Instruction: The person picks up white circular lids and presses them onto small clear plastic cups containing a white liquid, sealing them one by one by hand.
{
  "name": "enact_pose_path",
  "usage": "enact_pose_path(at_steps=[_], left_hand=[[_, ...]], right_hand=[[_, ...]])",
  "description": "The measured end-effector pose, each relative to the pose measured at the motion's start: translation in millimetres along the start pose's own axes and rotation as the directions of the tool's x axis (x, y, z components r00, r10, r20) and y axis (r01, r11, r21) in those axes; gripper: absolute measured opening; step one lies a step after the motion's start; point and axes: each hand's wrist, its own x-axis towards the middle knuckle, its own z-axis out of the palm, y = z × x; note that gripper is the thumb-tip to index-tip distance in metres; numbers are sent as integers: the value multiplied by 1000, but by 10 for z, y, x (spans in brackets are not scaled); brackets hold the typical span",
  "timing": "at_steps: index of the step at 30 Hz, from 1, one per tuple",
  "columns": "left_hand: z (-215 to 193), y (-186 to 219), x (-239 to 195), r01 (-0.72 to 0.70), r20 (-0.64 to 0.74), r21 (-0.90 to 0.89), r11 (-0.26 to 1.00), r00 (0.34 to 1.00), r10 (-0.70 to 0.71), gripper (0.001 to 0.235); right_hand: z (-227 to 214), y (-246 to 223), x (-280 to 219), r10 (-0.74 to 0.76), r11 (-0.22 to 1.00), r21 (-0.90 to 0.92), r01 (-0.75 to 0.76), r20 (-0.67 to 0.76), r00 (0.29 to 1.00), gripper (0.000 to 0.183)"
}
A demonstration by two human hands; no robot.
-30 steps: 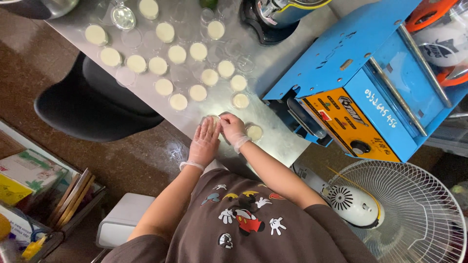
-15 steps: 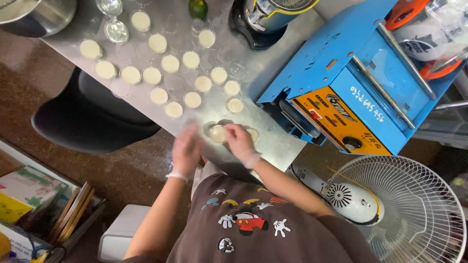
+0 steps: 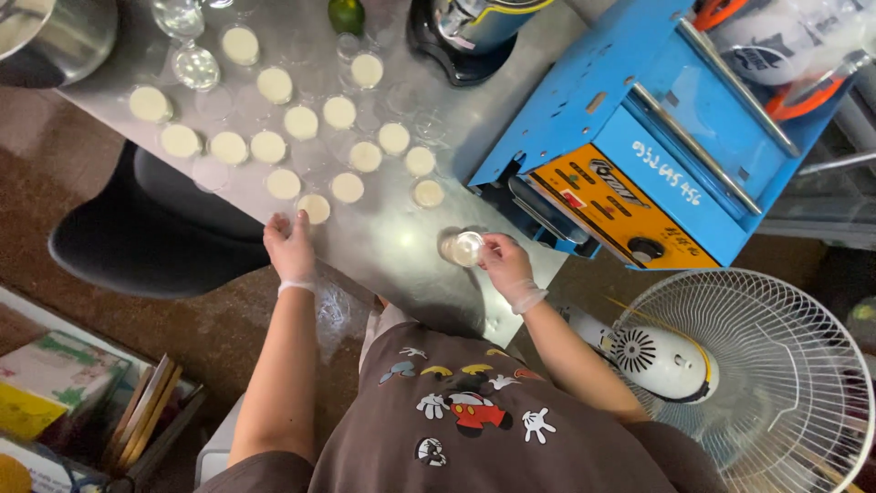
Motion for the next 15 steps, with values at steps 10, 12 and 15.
enact_pose_path(at_steps=[10, 12, 15], left_hand=[[5, 396, -137, 13, -24, 42, 999, 1000, -12, 72], [-82, 509, -237, -6, 26, 5, 1000, 1000, 6, 59], [-63, 480, -388, 6, 103, 12, 1000, 995, -7, 39]], right_hand=[[-3, 147, 80, -46, 975, -218, 52, 33, 998, 32], [-12, -184, 25, 25, 973, -229, -17, 34, 999, 34], [-59, -224, -1, 44, 984, -171, -46, -13, 999, 40]])
